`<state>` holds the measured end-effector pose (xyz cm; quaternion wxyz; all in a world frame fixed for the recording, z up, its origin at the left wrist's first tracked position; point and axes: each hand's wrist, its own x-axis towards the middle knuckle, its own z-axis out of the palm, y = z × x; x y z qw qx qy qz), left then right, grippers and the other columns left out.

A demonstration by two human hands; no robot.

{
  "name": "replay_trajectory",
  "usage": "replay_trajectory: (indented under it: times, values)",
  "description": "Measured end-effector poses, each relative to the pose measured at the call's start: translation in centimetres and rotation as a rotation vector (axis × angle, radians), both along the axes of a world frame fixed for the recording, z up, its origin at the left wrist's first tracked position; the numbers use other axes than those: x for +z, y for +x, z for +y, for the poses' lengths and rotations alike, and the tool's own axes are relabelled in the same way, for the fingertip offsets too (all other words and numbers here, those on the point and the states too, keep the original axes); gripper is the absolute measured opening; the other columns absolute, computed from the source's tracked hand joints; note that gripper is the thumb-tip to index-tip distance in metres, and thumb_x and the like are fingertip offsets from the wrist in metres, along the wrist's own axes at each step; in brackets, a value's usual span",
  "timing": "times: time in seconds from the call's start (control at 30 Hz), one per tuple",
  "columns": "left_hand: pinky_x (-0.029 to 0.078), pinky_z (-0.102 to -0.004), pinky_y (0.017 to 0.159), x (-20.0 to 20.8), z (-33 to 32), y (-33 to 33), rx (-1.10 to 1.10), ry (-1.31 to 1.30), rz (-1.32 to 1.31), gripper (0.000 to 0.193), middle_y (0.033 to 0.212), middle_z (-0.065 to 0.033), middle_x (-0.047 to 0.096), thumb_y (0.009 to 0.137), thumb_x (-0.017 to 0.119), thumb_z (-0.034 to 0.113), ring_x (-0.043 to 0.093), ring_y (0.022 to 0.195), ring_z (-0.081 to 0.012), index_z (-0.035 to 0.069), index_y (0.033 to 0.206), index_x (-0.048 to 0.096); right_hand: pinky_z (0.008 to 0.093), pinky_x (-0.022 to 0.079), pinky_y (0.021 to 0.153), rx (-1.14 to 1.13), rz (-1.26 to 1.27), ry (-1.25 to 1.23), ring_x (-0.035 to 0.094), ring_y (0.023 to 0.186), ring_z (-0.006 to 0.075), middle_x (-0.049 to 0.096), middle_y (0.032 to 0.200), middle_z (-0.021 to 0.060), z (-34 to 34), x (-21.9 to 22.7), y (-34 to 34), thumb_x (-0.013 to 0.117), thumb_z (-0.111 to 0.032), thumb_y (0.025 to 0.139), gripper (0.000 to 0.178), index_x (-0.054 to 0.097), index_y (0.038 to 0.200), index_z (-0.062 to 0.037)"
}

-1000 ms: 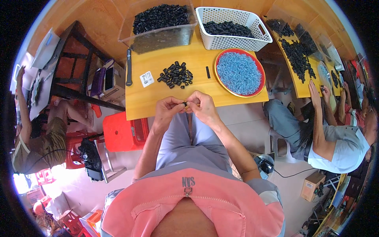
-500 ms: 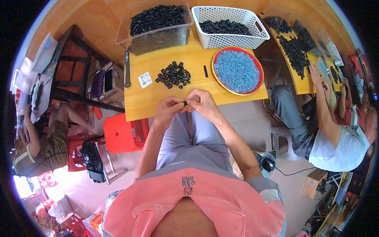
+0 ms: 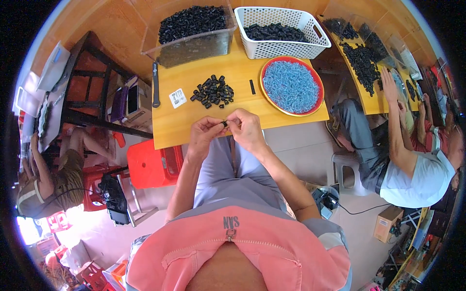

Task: The person assembles small components by picking blue pieces from a dish and inserting them into black plastic caps by hand.

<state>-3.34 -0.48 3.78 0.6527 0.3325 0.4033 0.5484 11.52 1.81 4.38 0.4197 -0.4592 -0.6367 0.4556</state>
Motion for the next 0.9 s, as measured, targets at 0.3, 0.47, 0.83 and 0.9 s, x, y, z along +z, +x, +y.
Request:
replay_trajectory:
  times: [0.3,0.47,0.83,0.9]
  values:
    - [0.050,-0.0231,0.064,-0.5,-0.4,0.1,0.041,0.041,0.102,0.007,0.075,-0.0081,0.062,0.076,0.061,0.000,0.060,0.066,-0.0121,-0.002,0.082,0.059,0.0241,0.048,0.054,-0.005,-0.162,0.123,0.058,0.061,0.0131,0.058,0.070,0.0103,-0.2,0.7,-0.5,0.052,0.009,0.074,0.006,0.054,0.075,0.0038]
    - [0.049,-0.0218,0.061,-1.0,-0.4,0.9,0.119,0.069,0.173,0.006,0.074,-0.0074,0.062,0.077,0.061,0.000,0.059,0.064,-0.0111,-0.002,0.082,0.059,0.0245,0.048,0.055,-0.041,-0.286,0.310,0.058,0.061,0.0128,0.058,0.069,0.0099,-0.4,1.2,-0.8,0.051,0.009,0.074,0.007,0.054,0.074,0.0034]
    - [0.048,-0.0214,0.060,-0.3,0.2,0.2,-0.025,-0.060,-0.014,0.003,0.074,-0.0076,0.063,0.078,0.060,0.001,0.059,0.065,-0.0106,-0.001,0.080,0.060,0.0225,0.049,0.055,-0.035,0.049,-0.023,0.057,0.063,0.0087,0.056,0.069,0.0054,-0.3,0.1,-0.7,0.050,0.009,0.078,0.007,0.054,0.077,0.0036]
    - [0.049,-0.0228,0.062,-0.3,0.0,0.8,0.085,-0.024,0.053,0.005,0.075,-0.0071,0.062,0.077,0.060,0.001,0.059,0.065,-0.0118,-0.001,0.082,0.059,0.0305,0.043,0.050,-0.107,-0.006,0.158,0.056,0.055,0.0202,0.054,0.064,0.0121,-0.2,0.2,-1.0,0.054,0.009,0.070,0.007,0.053,0.072,0.0022]
